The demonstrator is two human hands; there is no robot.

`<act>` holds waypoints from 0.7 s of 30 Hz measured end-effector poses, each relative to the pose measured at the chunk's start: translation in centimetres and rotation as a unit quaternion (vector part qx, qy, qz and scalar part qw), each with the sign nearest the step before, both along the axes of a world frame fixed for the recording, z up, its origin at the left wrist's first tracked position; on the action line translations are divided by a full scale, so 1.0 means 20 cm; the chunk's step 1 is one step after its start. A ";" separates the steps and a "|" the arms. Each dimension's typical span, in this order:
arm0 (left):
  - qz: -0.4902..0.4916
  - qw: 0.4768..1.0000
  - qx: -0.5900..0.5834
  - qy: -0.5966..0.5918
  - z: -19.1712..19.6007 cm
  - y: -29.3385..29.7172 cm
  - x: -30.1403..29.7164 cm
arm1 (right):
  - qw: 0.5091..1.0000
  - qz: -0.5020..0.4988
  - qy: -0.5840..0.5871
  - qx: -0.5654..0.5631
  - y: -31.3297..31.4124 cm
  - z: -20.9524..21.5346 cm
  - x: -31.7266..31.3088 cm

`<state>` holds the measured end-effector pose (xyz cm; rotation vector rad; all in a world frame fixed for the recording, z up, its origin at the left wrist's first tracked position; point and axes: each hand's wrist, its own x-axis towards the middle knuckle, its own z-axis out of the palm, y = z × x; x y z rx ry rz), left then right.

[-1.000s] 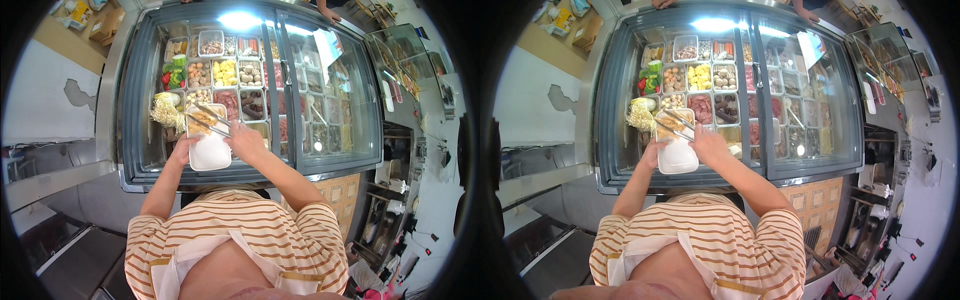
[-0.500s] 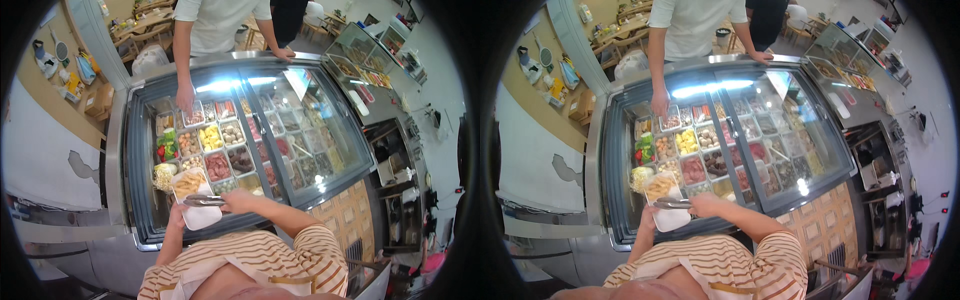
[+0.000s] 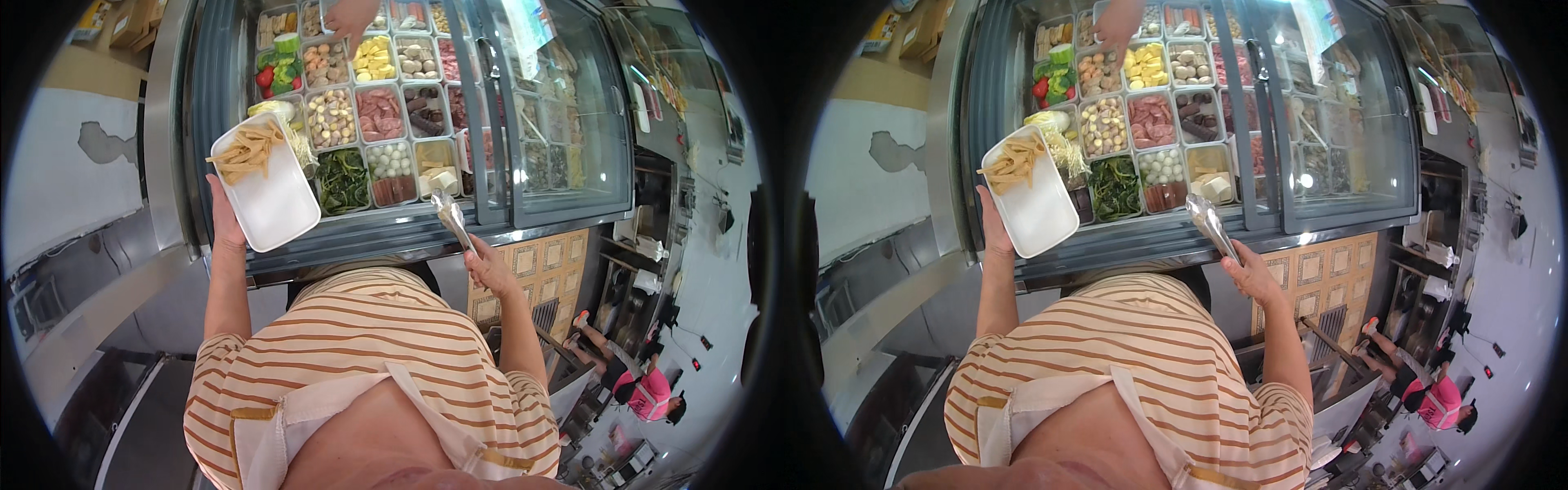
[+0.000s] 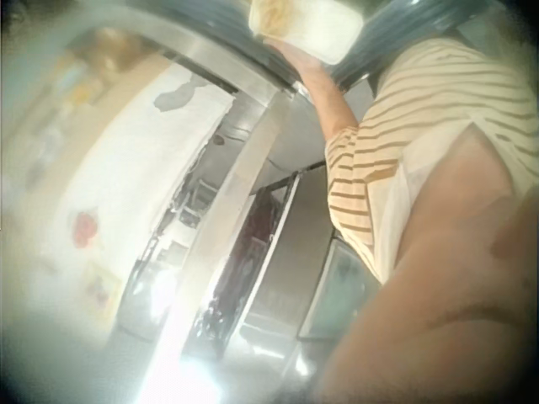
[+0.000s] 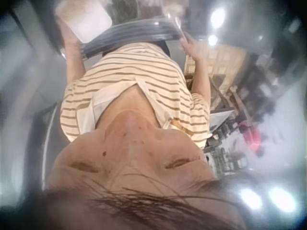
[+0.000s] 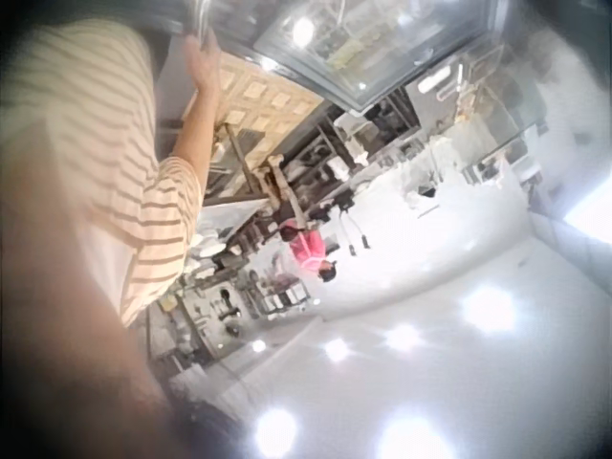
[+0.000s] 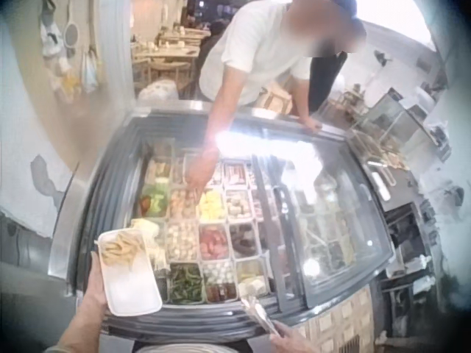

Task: The person uses tongs to pick various food items, including sliced meat, vegetables, and fried snacks, from a refrigerated display case and places them into white rectangular trays. The person repeats this process for multiple trays, arranging the items neatly before moving them to a counter.

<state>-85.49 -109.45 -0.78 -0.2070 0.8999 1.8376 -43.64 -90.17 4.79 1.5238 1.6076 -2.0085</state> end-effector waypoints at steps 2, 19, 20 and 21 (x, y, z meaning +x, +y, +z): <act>0.010 1.000 -0.007 -0.002 0.00 -0.03 -0.04 | 0.999 -0.008 -0.026 -0.024 -0.02 -0.05 -0.05; 0.041 0.995 -0.024 -0.088 -0.10 0.06 -0.04 | 0.966 0.175 -0.066 0.178 0.39 -0.61 -0.75; 0.042 0.994 -0.029 -0.093 -0.10 0.08 -0.03 | 0.957 0.191 -0.073 0.203 0.40 -0.63 -0.78; 0.038 0.995 -0.030 -0.084 -0.11 0.11 -0.03 | 0.958 0.173 -0.066 0.220 0.42 -0.65 -0.80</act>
